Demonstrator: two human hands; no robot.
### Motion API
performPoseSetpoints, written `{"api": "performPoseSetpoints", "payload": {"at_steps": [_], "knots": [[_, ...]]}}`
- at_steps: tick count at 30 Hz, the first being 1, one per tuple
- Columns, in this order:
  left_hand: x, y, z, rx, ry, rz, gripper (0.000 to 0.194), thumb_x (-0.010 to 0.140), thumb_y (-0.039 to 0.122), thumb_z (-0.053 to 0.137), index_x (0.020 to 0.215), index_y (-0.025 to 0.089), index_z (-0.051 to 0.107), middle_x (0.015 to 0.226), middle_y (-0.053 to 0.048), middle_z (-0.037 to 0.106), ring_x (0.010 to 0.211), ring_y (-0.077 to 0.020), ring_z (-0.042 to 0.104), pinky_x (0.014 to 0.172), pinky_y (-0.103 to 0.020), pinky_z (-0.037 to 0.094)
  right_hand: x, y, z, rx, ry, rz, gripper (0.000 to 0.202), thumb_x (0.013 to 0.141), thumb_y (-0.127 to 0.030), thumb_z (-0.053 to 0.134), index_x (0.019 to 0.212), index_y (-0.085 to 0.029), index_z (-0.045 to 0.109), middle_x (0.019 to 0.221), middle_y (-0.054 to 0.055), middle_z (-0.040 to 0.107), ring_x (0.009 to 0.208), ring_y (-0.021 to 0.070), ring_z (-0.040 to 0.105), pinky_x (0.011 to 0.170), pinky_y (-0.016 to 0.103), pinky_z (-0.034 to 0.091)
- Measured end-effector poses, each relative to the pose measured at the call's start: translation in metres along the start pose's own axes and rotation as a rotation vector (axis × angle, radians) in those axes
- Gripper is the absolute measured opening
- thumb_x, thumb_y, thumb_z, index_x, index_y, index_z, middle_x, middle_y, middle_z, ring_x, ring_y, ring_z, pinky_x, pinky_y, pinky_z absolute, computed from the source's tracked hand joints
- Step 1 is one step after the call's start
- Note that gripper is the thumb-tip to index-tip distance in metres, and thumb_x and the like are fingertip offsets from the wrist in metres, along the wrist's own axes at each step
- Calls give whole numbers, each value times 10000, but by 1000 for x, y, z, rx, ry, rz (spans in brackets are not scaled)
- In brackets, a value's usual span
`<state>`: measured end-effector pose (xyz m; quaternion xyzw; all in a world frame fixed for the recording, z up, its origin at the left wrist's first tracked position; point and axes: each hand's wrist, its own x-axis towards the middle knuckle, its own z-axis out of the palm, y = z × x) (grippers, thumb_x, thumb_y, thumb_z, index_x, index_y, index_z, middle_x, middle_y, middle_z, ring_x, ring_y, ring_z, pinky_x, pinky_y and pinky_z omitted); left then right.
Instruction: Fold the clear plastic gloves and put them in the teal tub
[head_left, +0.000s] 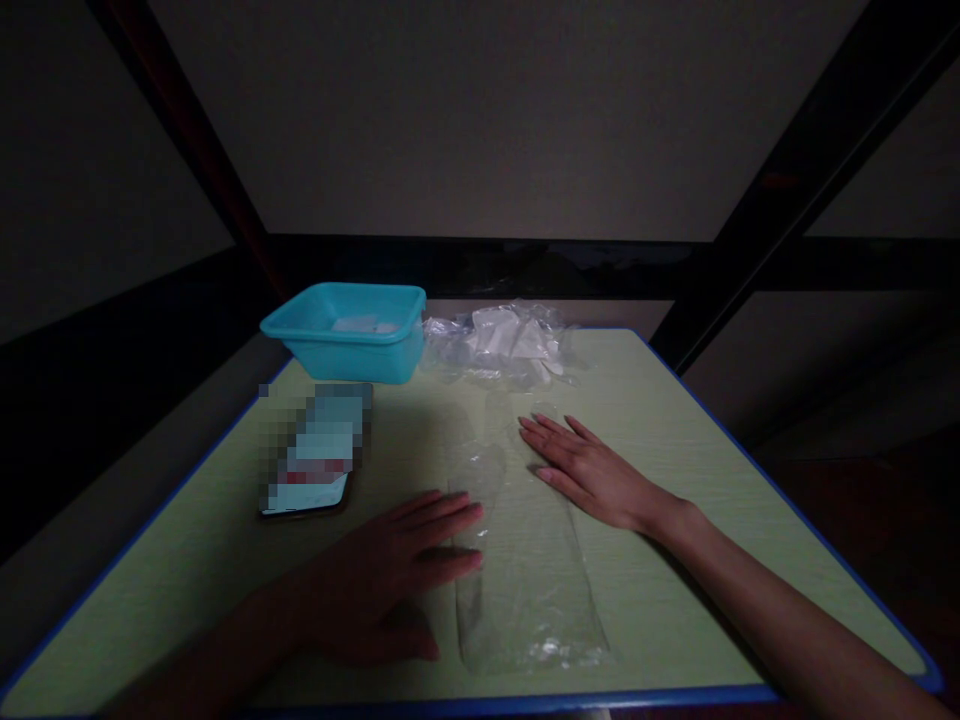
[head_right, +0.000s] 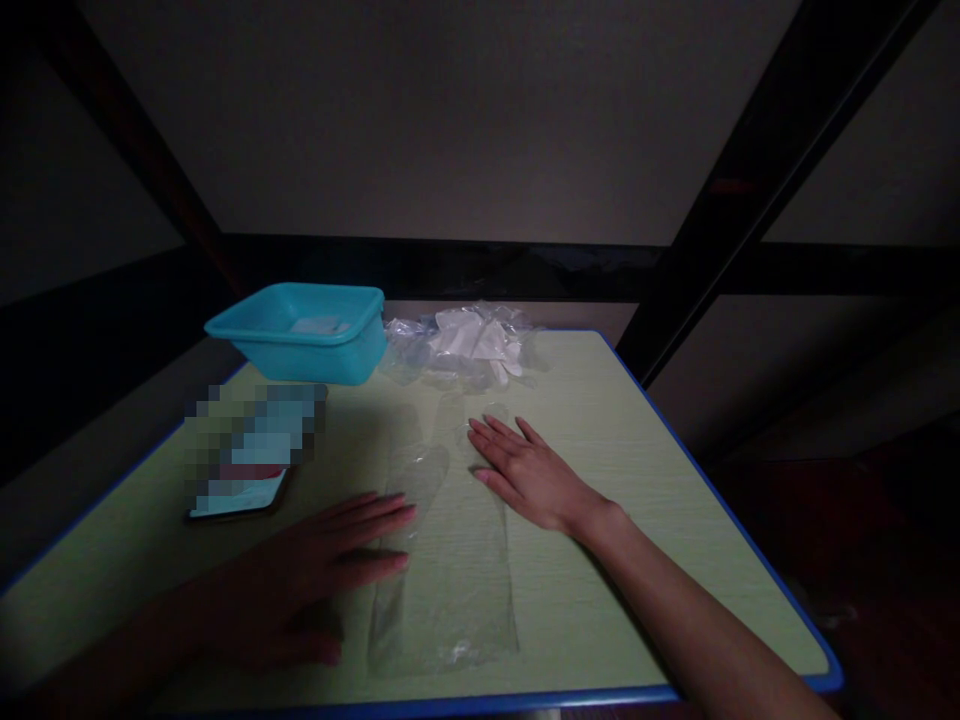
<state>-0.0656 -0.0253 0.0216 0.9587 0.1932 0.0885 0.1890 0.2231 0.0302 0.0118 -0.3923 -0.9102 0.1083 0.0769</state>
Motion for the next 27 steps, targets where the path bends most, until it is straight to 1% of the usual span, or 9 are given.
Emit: {"api": "performPoseSetpoints", "payload": {"at_steps": [4, 6, 9, 12, 15, 17, 20, 23, 27], "knots": [[-2, 7, 0, -2, -28, 16, 662, 846, 518, 493, 1398, 249, 246, 1485, -100, 193, 1341, -287, 213, 1092, -439, 188, 0, -1, -2, 0, -11, -2, 505, 949, -389, 278, 1402, -166, 264, 1455, 85, 270, 1349, 221, 202, 1080, 516, 180], [-4, 12, 2, 3, -47, 8, 682, 850, 526, 480, 1410, 241, 213, 1490, -99, 173, 1346, -284, 198, 1096, -432, 176, 0, -2, -4, -2, -10, -31, 502, 952, -375, 272, 1404, -156, 256, 1459, 83, 262, 1354, 214, 186, 1085, 509, 168], [-9, 20, 4, -3, -70, -27, 705, 848, 556, 456, 1419, 247, 182, 1497, -85, 138, 1350, -283, 182, 1097, -430, 170, 2, -10, -9, 2, -12, -135, 489, 956, -355, 278, 1407, -169, 246, 1461, 66, 261, 1362, 190, 150, 1102, 482, 137], [-13, 24, 5, -16, -95, -60, 721, 833, 578, 462, 1419, 268, 181, 1498, -72, 132, 1347, -289, 189, 1094, -445, 170, 6, -24, -14, 8, -65, -248, 495, 948, -361, 317, 1400, -167, 265, 1457, 62, 270, 1364, 187, 137, 1112, 465, 112], [-15, 24, 6, -26, -81, -66, 723, 820, 577, 486, 1415, 283, 199, 1495, -69, 139, 1344, -294, 196, 1093, -454, 162, 13, -37, -17, 14, -117, -306, 507, 942, -355, 340, 1395, -138, 271, 1450, 78, 283, 1359, 196, 159, 1113, 463, 113], [-15, 23, 6, -41, -67, -64, 728, 806, 573, 515, 1409, 289, 220, 1493, -66, 153, 1341, -297, 202, 1092, -454, 166, 17, -42, -16, 27, -121, -331, 500, 940, -344, 347, 1393, -144, 277, 1446, 75, 297, 1357, 197, 170, 1111, 466, 120], [-15, 24, 5, -57, -53, -64, 736, 792, 565, 543, 1404, 303, 229, 1491, -60, 153, 1340, -298, 205, 1090, -456, 168, 22, -45, -12, 39, -118, -358, 471, 937, -348, 361, 1375, -178, 325, 1448, 62, 300, 1357, 205, 169, 1106, 484, 121], [-15, 24, 4, -62, -62, -71, 730, 791, 550, 556, 1401, 312, 233, 1490, -58, 150, 1340, -294, 204, 1088, -455, 174, 23, -44, -7, 36, -135, -350, 445, 941, -358, 355, 1357, -201, 363, 1450, 62, 298, 1357, 207, 173, 1103, 491, 114], [-17, 23, 6, -56, -67, -59, 730, 795, 541, 557, 1402, 302, 230, 1493, -68, 142, 1343, -297, 197, 1086, -466, 176, 23, -43, -4, 24, -158, -338, 458, 945, -367, 338, 1363, -181, 348, 1457, 67, 280, 1359, 204, 165, 1105, 480, 113]]}}
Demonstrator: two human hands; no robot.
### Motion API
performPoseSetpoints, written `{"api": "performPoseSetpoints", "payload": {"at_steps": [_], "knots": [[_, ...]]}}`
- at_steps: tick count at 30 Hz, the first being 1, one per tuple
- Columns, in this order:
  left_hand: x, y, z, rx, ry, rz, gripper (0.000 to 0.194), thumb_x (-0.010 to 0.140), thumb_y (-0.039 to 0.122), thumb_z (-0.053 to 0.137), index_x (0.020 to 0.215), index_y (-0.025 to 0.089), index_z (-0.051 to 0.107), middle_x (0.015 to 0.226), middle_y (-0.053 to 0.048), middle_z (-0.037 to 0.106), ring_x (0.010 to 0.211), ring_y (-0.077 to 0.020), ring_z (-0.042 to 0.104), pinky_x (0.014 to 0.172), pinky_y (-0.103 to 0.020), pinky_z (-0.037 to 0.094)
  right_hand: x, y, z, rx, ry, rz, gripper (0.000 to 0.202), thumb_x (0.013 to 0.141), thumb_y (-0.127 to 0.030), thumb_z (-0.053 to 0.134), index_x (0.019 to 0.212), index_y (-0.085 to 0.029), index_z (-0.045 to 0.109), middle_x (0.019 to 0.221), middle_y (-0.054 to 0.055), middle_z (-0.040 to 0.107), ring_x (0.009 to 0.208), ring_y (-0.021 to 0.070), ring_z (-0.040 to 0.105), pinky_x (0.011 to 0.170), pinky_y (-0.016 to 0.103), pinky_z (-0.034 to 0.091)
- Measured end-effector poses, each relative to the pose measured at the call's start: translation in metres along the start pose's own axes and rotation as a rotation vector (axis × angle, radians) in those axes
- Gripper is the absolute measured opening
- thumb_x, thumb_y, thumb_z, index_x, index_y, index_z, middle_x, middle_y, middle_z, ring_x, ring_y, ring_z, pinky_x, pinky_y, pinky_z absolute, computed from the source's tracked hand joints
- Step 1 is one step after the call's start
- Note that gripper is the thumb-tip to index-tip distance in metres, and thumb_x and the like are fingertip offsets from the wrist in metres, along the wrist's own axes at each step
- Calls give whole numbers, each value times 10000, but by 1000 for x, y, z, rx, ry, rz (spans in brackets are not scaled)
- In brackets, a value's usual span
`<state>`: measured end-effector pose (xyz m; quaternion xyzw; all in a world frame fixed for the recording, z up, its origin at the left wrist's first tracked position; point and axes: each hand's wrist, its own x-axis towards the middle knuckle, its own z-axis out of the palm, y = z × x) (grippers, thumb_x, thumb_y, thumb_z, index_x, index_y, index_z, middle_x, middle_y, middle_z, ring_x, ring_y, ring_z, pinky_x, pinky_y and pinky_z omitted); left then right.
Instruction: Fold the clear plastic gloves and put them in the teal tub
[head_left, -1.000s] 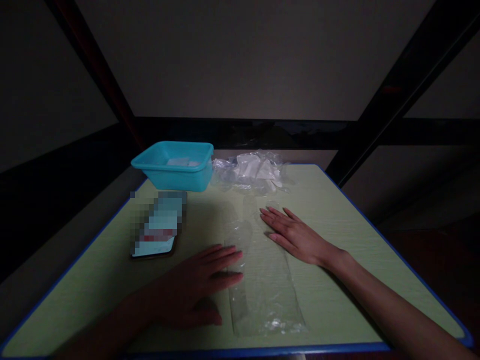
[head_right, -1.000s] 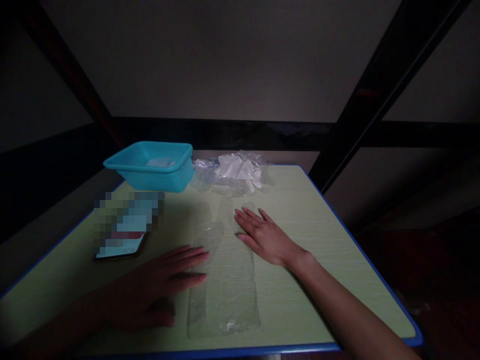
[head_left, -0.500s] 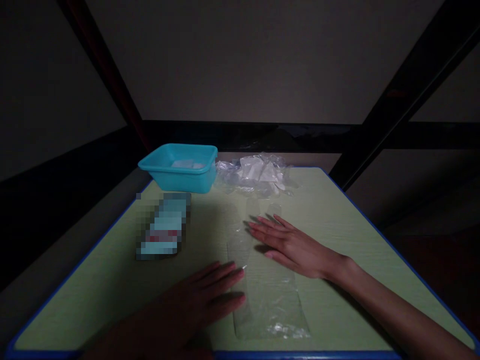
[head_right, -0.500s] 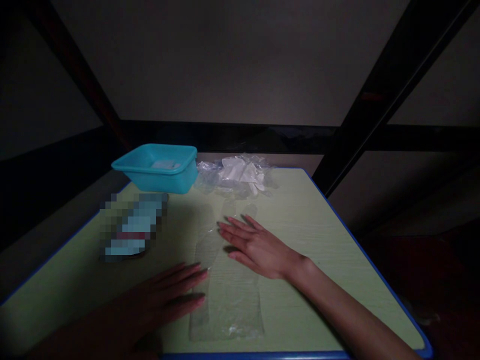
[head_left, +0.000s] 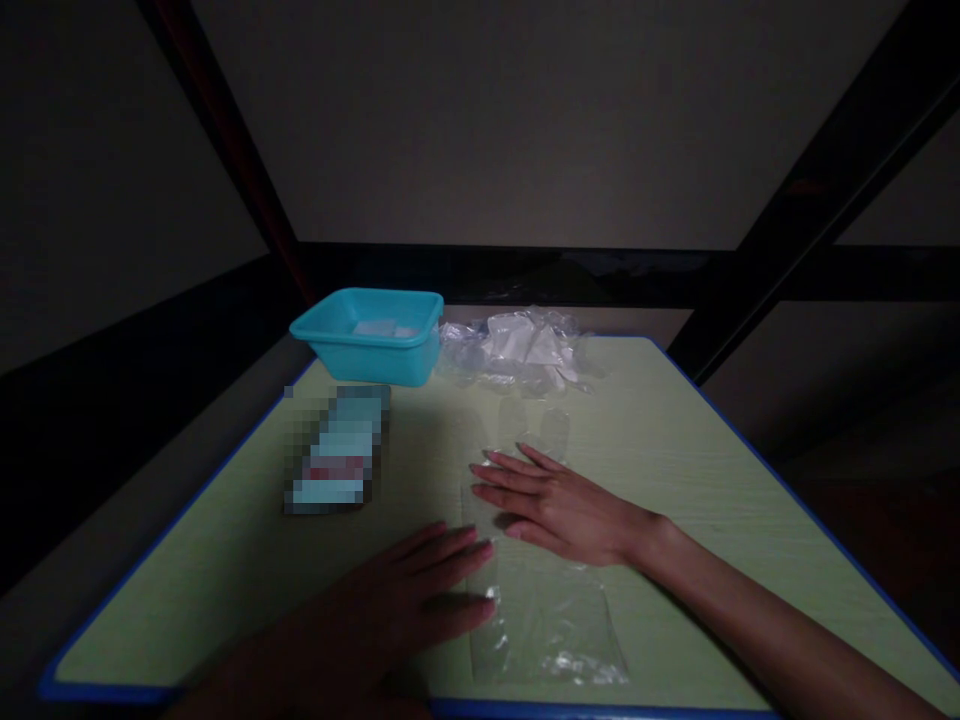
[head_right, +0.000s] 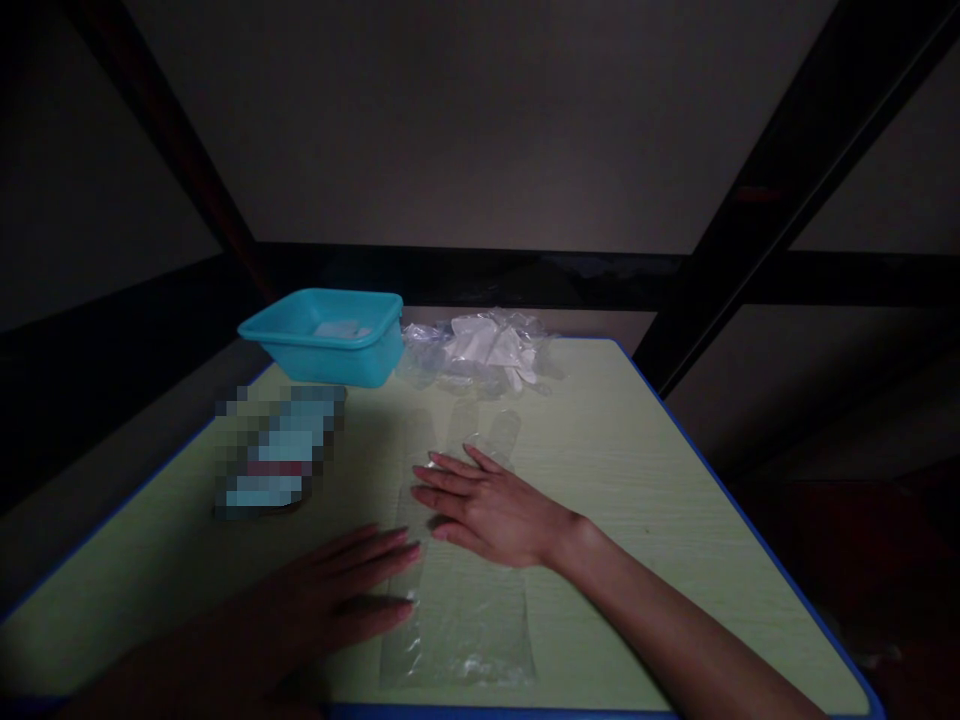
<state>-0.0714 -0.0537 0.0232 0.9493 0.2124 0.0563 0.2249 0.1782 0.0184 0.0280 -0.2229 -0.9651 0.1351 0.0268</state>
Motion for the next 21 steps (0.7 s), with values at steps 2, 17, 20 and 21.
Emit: {"api": "performPoseSetpoints", "payload": {"at_steps": [2, 17, 20, 21], "knots": [[-1, -1, 1, -2, 1, 2, 739, 794, 544, 555, 1405, 306, 215, 1494, -66, 142, 1342, -298, 201, 1084, -472, 182, 0, 0, 0, -2, -1, -1, 473, 945, -370, 333, 1370, -163, 331, 1460, 68, 274, 1360, 201, 160, 1107, 472, 114], [-5, 3, 1, 18, 1, 9, 749, 822, 572, 488, 1425, 285, 149, 1489, -69, 172, 1338, -286, 225, 1090, -449, 180, 3, -2, -2, 34, -2, -70, 474, 944, -373, 337, 1381, -189, 315, 1453, 34, 296, 1370, 194, 104, 1117, 464, 38], [-5, 5, 0, 8, -10, 13, 721, 836, 563, 472, 1423, 277, 167, 1484, -67, 192, 1335, -280, 234, 1091, -440, 181, 4, -5, -2, 27, -19, -91, 460, 944, -379, 334, 1372, -210, 332, 1449, 13, 307, 1371, 193, 99, 1119, 463, 31], [-4, 6, 0, 7, -14, 10, 712, 842, 555, 469, 1423, 277, 167, 1484, -66, 191, 1335, -278, 235, 1092, -440, 178, 5, -6, -2, 23, -25, -94, 459, 944, -384, 330, 1370, -211, 337, 1448, 9, 309, 1371, 194, 99, 1119, 463, 32]]}}
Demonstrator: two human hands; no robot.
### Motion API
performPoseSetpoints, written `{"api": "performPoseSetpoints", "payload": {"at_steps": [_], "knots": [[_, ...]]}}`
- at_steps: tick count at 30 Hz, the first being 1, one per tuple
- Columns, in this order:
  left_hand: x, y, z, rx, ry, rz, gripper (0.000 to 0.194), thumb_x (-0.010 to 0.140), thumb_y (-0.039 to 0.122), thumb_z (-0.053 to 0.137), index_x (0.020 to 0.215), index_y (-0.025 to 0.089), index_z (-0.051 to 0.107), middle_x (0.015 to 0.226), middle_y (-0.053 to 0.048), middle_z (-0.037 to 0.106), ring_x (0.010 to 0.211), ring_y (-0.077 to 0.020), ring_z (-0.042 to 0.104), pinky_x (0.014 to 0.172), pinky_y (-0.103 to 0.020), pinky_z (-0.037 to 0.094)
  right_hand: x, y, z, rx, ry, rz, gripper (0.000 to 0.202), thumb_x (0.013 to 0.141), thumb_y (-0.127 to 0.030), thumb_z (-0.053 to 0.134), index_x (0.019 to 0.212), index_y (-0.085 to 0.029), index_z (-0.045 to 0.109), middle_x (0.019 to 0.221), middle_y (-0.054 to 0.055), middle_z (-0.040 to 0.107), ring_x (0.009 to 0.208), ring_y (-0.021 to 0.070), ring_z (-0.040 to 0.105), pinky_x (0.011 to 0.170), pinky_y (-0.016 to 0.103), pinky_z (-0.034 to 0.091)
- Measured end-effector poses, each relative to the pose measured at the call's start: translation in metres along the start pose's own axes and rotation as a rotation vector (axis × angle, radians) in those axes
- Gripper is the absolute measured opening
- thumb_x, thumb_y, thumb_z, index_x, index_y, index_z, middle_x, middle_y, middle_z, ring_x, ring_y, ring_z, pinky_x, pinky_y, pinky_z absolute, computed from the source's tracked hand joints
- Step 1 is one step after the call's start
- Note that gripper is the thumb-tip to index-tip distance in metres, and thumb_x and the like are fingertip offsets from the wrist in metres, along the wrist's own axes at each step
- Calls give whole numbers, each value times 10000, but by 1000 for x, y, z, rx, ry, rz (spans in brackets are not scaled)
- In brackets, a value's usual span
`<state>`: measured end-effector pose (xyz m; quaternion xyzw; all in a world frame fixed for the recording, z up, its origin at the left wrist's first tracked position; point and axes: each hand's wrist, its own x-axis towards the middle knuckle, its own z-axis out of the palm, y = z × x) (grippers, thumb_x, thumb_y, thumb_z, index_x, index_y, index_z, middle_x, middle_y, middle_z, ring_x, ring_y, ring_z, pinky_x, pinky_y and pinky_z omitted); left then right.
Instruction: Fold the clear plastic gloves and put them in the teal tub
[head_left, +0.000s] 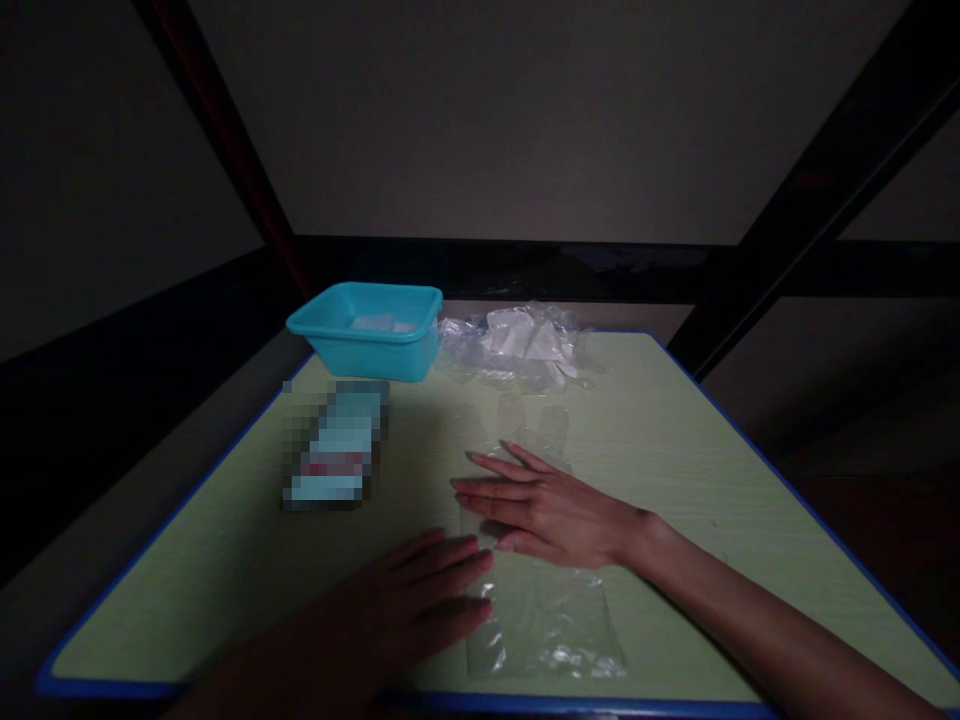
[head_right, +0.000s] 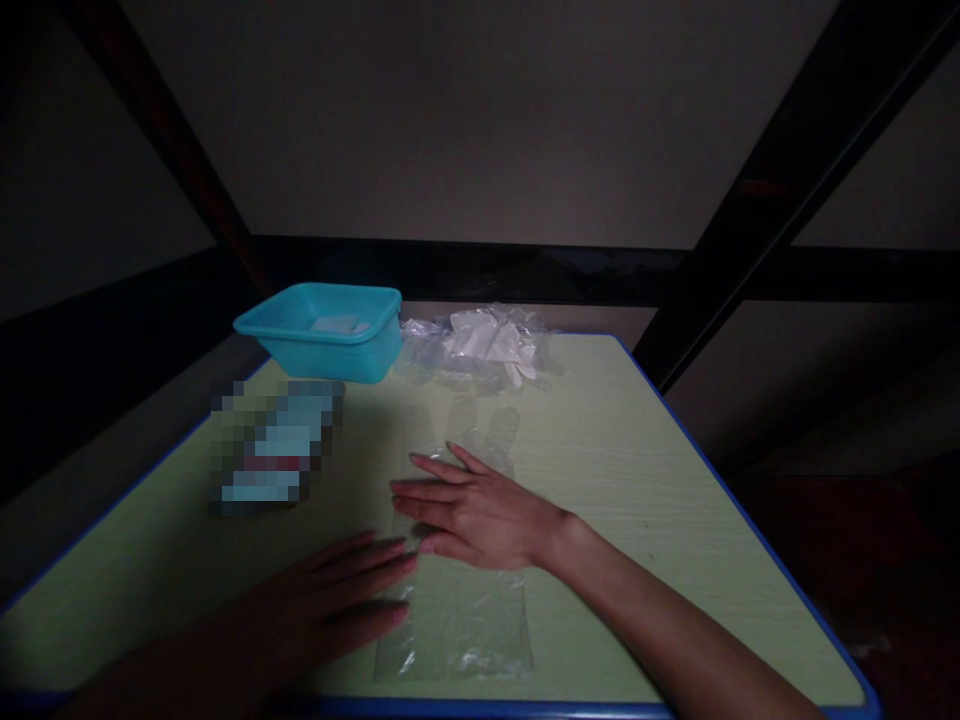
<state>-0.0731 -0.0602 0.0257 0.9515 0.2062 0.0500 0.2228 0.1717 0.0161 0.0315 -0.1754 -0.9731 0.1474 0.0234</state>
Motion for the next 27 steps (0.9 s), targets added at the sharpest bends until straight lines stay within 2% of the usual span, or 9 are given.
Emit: {"api": "performPoseSetpoints", "payload": {"at_steps": [5, 13, 22, 27], "knots": [[0, 2, 1, 5, -41, -25, 695, 851, 525, 477, 1422, 271, 172, 1491, -73, 156, 1341, -285, 210, 1088, -462, 164, 0, 0, 2, -11, -5, 3, 463, 946, -394, 319, 1359, -189, 356, 1443, 13, 321, 1370, 201, 111, 1118, 470, 48], [-7, 2, 7, 58, -4, 26, 676, 837, 392, 567, 1407, 279, 221, 1492, -81, 153, 1337, -296, 216, 1076, -475, 180, 0, 5, 6, -3, -18, -11, 474, 948, -402, 307, 1377, -200, 319, 1457, 2, 284, 1369, 210, 116, 1112, 486, 41], [-7, 8, 6, 245, 0, 111, 501, 908, 236, 493, 1372, 270, 304, 1404, -32, 382, 1309, -221, 308, 1072, -382, 245, -1, 8, 10, 5, -18, -26, 483, 948, -392, 313, 1387, -189, 298, 1465, 1, 265, 1371, 219, 105, 1108, 488, 41], [-11, 11, 5, 278, 15, 184, 472, 917, 268, 468, 1364, 239, 318, 1428, -16, 344, 1342, -220, 226, 1091, -389, 215, 0, 8, 9, 46, 5, -27, 495, 947, -389, 321, 1398, -192, 270, 1471, 25, 256, 1374, 219, 77, 1102, 501, 40]]}}
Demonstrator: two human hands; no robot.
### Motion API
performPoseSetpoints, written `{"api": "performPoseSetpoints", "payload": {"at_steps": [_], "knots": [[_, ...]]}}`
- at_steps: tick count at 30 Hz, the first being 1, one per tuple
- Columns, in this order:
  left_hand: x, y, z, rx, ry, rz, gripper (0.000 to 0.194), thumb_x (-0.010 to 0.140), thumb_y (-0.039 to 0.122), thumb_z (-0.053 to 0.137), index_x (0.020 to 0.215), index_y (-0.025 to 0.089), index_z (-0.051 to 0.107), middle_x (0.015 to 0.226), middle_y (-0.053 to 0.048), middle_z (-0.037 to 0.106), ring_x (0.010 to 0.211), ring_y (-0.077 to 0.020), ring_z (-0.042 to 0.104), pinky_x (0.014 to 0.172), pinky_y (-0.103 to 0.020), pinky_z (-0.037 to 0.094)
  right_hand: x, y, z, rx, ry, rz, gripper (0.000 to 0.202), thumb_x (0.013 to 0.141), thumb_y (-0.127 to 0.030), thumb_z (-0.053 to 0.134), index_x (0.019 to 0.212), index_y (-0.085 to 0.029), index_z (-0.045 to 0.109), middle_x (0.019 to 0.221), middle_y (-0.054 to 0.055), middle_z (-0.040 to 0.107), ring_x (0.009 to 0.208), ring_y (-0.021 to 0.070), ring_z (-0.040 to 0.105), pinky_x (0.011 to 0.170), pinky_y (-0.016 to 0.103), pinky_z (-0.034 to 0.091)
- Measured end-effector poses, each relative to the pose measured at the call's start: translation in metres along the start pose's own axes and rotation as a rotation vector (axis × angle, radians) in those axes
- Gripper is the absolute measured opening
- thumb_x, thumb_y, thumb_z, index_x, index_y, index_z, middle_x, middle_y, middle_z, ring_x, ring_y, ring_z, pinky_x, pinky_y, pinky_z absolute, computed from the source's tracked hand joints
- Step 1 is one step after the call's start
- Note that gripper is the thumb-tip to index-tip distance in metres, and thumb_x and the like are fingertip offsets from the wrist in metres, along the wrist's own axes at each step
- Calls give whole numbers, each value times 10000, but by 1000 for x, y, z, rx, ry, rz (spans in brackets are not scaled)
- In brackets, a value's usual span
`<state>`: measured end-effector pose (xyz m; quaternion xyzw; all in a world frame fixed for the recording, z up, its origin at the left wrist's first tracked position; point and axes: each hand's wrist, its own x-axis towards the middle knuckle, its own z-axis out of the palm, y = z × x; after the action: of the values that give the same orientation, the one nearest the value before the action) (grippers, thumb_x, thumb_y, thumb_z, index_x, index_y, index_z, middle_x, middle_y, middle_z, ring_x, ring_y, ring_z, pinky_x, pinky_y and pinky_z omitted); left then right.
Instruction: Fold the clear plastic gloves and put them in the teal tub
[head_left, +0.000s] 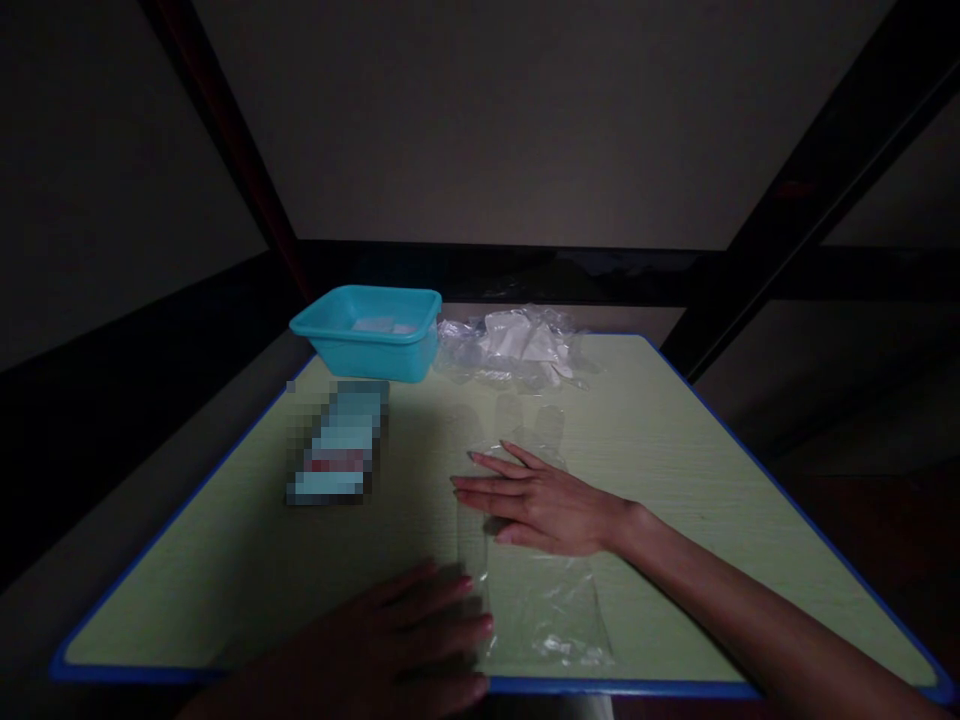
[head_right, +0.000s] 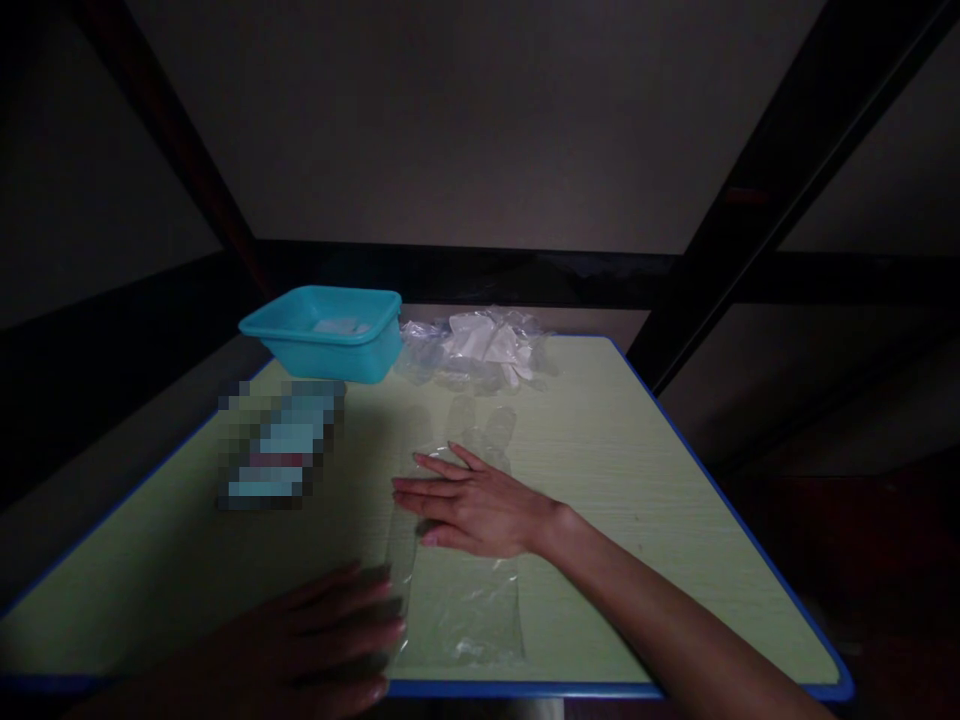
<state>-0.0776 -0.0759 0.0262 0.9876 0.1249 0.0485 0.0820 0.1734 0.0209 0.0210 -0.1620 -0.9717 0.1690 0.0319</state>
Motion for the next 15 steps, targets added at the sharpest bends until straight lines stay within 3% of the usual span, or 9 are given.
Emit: {"api": "performPoseSetpoints", "payload": {"at_steps": [3, 6, 8, 10, 15], "knots": [[1, -7, -6, 8, 117, -31, 499, 911, 352, 445, 1359, 167, 325, 1423, -86, 353, 1341, -244, 231, 1070, -400, 270, -2, -1, -8, 30, 46, -23, 548, 934, -388, 365, 1410, -158, 219, 1488, 62, 198, 1376, 213, 50, 1102, 496, 62], [8, -22, -10, 36, 255, -68, 439, 924, 353, 401, 1306, 138, 381, 1360, -137, 443, 1298, -238, 330, 1028, -402, 347, -11, -8, -21, 25, 122, -59, 453, 913, -347, 434, 1312, -137, 403, 1451, 89, 307, 1359, 201, 163, 1096, 448, 165], [17, -35, -10, 63, 335, -58, 299, 932, 240, 397, 1207, 143, 464, 1269, -134, 537, 1230, -207, 428, 993, -369, 393, -21, -18, -28, 11, 142, -81, 311, 894, -312, 477, 1136, -139, 566, 1330, 93, 475, 1268, 201, 349, 1038, 402, 296], [25, -45, -8, 71, 379, -54, 226, 928, 173, 385, 1097, 130, 529, 1195, -137, 587, 1152, -204, 497, 945, -360, 436, -35, -30, -30, -25, 117, -76, 222, 868, -285, 519, 1000, -147, 632, 1129, 81, 596, 1054, 190, 519, 912, 358, 408], [37, -55, 0, 43, 402, -85, 206, 914, 148, 390, 976, 126, 584, 1068, -118, 636, 1004, -200, 563, 859, -352, 486, -65, -59, -23, -168, -6, -30, 163, 803, -302, 578, 710, -177, 630, 791, 29, 602, 752, 172, 521, 668, 306, 422]]}}
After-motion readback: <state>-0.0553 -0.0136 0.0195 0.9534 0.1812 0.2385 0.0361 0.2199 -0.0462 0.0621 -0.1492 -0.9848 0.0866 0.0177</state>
